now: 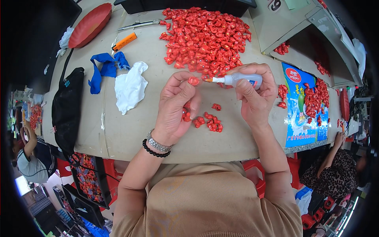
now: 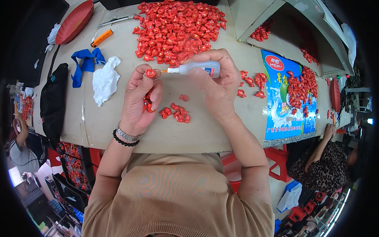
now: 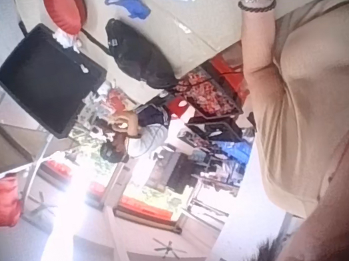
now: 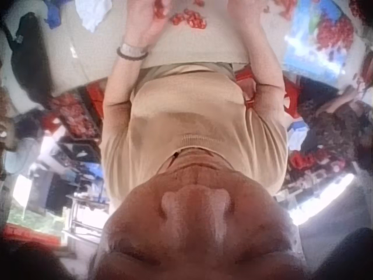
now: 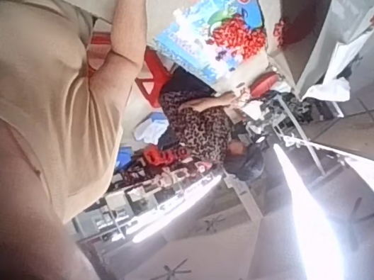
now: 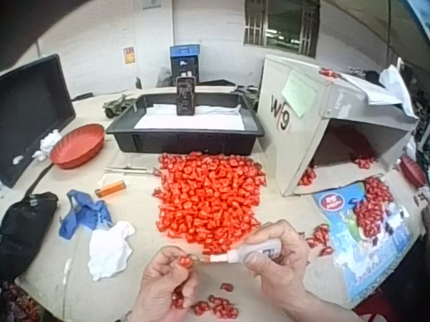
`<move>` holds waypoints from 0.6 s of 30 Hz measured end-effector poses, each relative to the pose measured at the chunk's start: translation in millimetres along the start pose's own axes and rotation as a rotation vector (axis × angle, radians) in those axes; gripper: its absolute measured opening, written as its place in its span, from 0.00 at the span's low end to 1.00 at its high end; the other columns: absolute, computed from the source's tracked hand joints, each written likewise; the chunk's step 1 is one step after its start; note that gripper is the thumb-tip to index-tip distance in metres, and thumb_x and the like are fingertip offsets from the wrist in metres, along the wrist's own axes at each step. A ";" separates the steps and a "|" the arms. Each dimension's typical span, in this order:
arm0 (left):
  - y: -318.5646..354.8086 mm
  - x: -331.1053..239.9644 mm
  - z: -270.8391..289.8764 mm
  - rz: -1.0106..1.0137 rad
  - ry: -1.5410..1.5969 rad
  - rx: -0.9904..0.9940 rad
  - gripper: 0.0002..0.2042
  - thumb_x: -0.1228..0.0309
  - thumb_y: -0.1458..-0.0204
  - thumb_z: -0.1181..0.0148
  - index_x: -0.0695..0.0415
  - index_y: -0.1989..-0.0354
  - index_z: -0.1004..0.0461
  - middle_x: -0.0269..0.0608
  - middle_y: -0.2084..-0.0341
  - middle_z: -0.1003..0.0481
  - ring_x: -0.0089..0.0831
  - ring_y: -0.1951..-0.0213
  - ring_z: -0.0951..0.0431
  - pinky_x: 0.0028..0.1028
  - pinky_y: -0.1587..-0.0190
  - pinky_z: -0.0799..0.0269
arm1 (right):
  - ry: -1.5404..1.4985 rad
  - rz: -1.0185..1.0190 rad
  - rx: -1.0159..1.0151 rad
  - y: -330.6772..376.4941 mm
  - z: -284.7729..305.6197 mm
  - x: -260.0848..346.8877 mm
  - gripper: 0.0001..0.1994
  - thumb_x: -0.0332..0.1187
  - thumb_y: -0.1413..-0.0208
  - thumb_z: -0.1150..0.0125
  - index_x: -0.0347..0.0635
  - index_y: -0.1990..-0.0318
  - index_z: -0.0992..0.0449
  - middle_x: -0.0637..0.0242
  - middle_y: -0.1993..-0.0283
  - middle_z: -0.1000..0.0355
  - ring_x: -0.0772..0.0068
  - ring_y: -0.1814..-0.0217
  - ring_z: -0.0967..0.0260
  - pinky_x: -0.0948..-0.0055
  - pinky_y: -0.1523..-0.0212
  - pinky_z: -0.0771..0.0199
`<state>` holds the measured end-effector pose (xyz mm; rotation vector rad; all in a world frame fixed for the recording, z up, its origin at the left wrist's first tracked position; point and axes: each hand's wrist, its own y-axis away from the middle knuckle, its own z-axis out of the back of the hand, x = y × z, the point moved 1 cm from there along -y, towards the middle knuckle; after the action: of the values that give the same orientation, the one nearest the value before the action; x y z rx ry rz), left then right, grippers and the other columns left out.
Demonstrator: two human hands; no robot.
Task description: Apply glue to small red plastic components and assemble them into larger decorative units.
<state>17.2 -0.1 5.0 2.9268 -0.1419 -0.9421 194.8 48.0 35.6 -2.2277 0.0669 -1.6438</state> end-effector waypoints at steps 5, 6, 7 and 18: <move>-0.3 -0.5 -1.3 -0.005 0.015 0.005 0.07 0.72 0.44 0.44 0.55 0.58 0.31 0.38 0.63 0.27 0.19 0.80 0.36 0.16 0.86 0.42 | -0.002 -0.006 0.003 0.3 0.5 1.3 0.09 0.25 0.48 0.39 0.38 0.61 0.31 0.60 0.64 0.24 0.77 0.63 0.26 0.82 0.67 0.28; -0.2 -0.5 -1.5 -0.004 0.019 0.004 0.07 0.72 0.44 0.44 0.55 0.58 0.31 0.38 0.63 0.27 0.19 0.80 0.36 0.16 0.87 0.42 | 0.002 -0.014 0.003 0.6 0.4 1.9 0.09 0.26 0.48 0.39 0.38 0.61 0.31 0.60 0.64 0.24 0.77 0.64 0.26 0.82 0.67 0.28; -0.2 -0.4 -1.3 -0.002 0.024 0.007 0.07 0.72 0.44 0.44 0.55 0.58 0.31 0.38 0.63 0.27 0.19 0.80 0.36 0.16 0.87 0.42 | 0.008 -0.011 0.004 0.3 0.3 1.8 0.09 0.26 0.48 0.39 0.38 0.61 0.31 0.60 0.64 0.24 0.77 0.64 0.27 0.82 0.68 0.28; 0.0 1.8 -4.0 0.025 -0.063 -0.052 0.07 0.70 0.43 0.45 0.55 0.59 0.31 0.37 0.68 0.27 0.18 0.83 0.37 0.17 0.87 0.43 | -0.032 -0.015 -0.016 -0.3 -1.0 2.8 0.09 0.25 0.48 0.40 0.38 0.60 0.31 0.60 0.64 0.24 0.78 0.64 0.27 0.83 0.69 0.29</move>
<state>20.9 -0.2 7.2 2.8428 -0.1540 -1.0191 194.7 47.3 38.5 -2.2710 0.0550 -1.6201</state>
